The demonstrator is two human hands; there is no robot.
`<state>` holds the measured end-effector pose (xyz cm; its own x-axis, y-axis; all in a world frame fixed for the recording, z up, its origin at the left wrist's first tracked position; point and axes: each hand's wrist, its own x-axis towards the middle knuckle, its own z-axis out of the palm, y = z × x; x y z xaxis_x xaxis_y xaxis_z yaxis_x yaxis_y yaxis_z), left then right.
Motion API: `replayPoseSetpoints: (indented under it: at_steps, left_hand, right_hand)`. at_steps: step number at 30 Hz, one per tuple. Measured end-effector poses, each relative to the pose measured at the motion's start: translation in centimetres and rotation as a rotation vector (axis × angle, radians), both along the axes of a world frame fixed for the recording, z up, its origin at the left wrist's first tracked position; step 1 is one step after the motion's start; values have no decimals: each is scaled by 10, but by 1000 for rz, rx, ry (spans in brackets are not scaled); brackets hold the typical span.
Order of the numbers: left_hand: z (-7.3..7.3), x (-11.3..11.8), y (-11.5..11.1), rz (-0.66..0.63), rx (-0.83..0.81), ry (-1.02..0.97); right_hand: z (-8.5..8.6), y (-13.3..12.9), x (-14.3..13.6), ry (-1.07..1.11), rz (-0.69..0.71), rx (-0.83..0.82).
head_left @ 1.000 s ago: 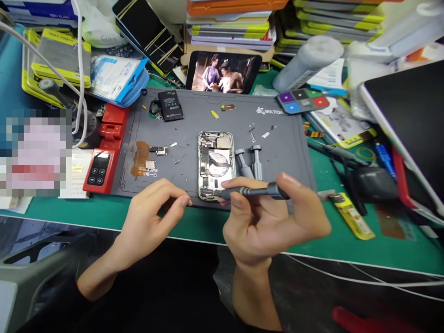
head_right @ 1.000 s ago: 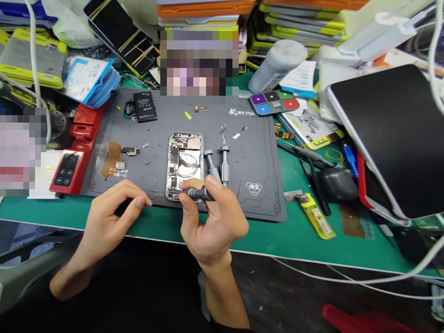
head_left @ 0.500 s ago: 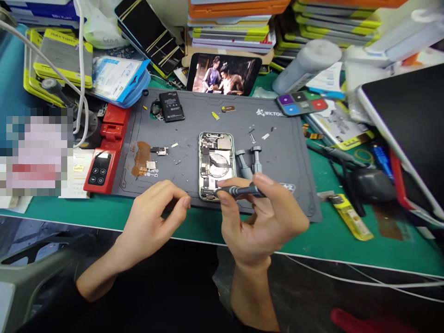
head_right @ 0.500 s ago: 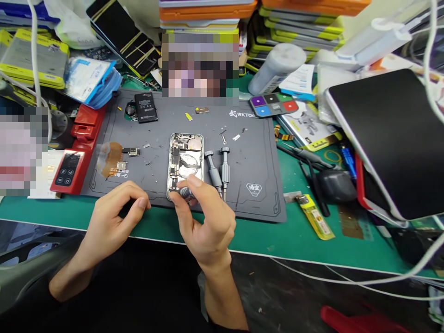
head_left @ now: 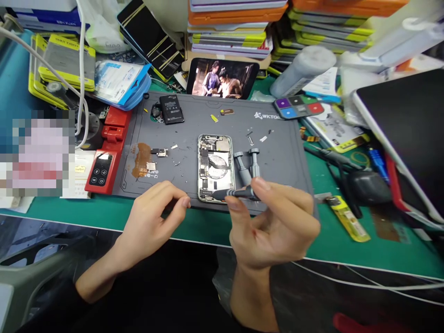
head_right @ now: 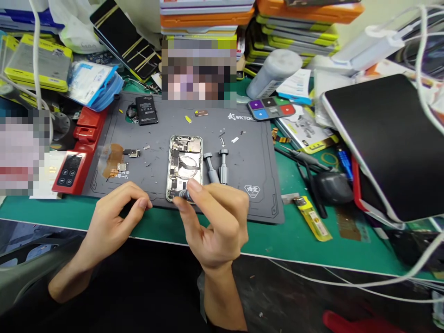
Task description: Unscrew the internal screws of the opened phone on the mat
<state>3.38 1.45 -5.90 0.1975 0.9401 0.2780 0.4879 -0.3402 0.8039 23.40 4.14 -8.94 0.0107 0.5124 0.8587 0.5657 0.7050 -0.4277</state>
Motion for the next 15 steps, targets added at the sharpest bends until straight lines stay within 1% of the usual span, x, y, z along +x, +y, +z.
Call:
replayPoseSetpoints:
  at_steps: [3, 6, 9, 15]
  left_hand:
    - [0, -1, -1, 1, -2, 7]
    - [0, -2, 0, -1, -1, 13]
    - [-1, -2, 1, 0, -2, 20]
    - [-1, -1, 2, -3, -8, 30]
  right_hand:
    - [3, 0, -1, 37, 62, -26]
    - [3, 1, -2, 10, 23, -2]
    - [3, 3, -3, 23, 55, 16]
    - [3, 4, -3, 46, 78, 11]
